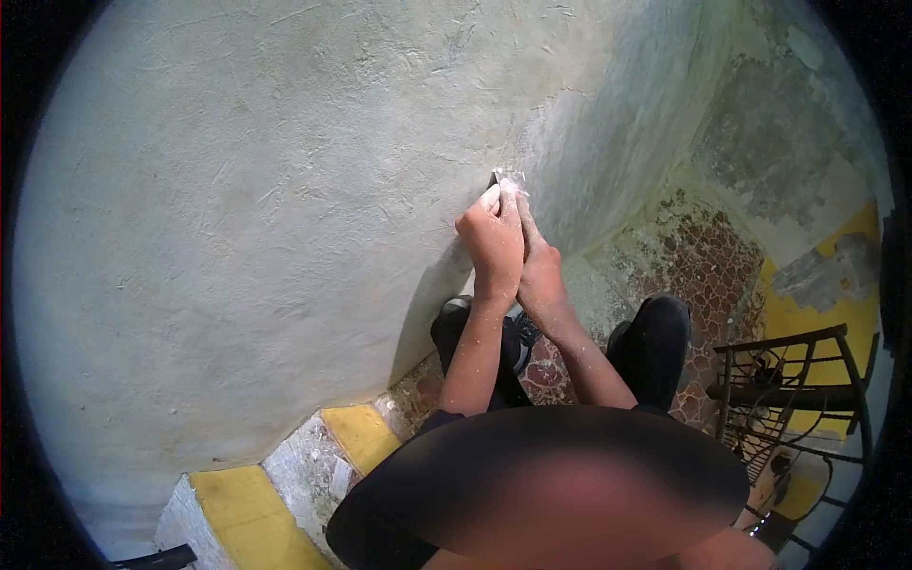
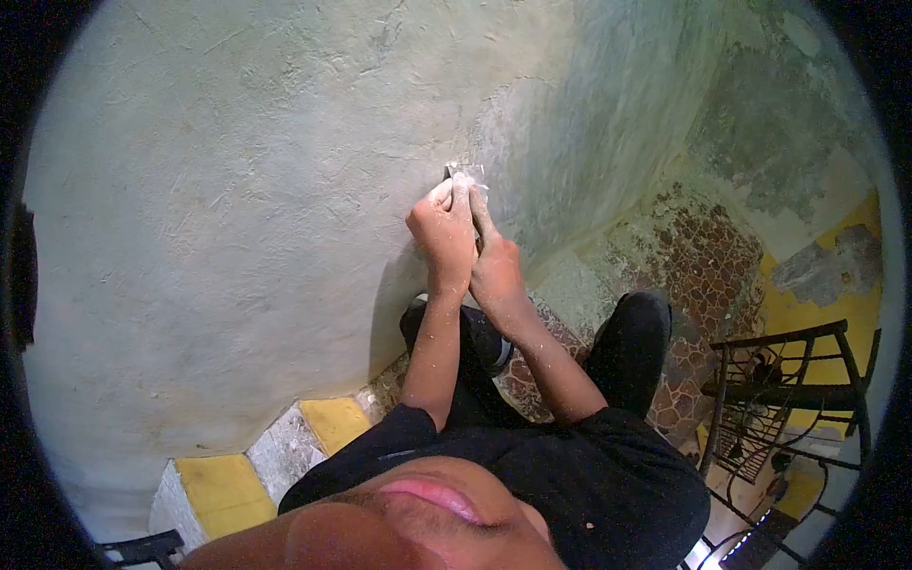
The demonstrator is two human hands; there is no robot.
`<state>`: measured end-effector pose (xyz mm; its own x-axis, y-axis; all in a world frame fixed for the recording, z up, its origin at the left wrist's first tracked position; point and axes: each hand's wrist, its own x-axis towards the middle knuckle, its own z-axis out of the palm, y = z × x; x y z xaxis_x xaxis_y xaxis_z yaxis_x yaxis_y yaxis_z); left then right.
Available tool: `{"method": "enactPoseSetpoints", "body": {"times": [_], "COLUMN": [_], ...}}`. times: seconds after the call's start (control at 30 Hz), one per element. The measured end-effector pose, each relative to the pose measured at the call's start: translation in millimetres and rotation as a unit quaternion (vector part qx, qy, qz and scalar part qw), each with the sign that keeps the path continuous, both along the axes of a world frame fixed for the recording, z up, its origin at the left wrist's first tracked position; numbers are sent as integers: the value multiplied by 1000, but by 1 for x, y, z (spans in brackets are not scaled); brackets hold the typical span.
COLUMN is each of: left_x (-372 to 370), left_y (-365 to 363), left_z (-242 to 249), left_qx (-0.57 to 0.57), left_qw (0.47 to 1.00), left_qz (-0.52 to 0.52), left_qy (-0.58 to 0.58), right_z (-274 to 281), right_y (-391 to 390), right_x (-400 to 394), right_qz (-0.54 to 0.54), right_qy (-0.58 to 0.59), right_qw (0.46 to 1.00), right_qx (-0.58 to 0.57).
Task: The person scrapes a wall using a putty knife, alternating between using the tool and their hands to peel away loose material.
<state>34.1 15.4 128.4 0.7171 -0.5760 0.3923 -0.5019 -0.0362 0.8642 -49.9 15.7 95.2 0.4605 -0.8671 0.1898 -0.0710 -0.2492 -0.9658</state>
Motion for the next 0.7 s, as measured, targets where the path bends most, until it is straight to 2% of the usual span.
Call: {"method": "enactPoseSetpoints", "body": {"times": [0.2,0.27,0.33,0.43,0.47,0.53,0.63,0.7], "left_x": [-1,-4,-10,-19,-22,-28,-33,-30], "left_y": [-12,-22,-39,-69,-76,-87,-88,-76], "left_z": [-1,18,49,83,94,106,95,70], "left_qx": [-47,-66,-70,-127,-138,-138,-141,-114], "left_qw": [998,996,995,988,985,986,986,990], "left_qz": [13,18,-10,-16,-24,-24,-17,8], "left_qy": [-29,-59,-65,-89,-97,-88,-86,-85], "right_z": [-3,8,30,70,76,89,78,58], "right_y": [-11,-25,-46,-71,-82,-89,-91,-76], "right_x": [6,10,6,-7,-7,-12,-19,-24], "right_qz": [-9,-19,-49,-48,-59,-67,-82,-33], "right_qy": [9,5,-30,-31,-52,-47,-38,-33], "right_qw": [1000,1000,996,996,991,990,986,996], "right_qx": [1,5,-68,-68,-108,-111,-137,-76]}}
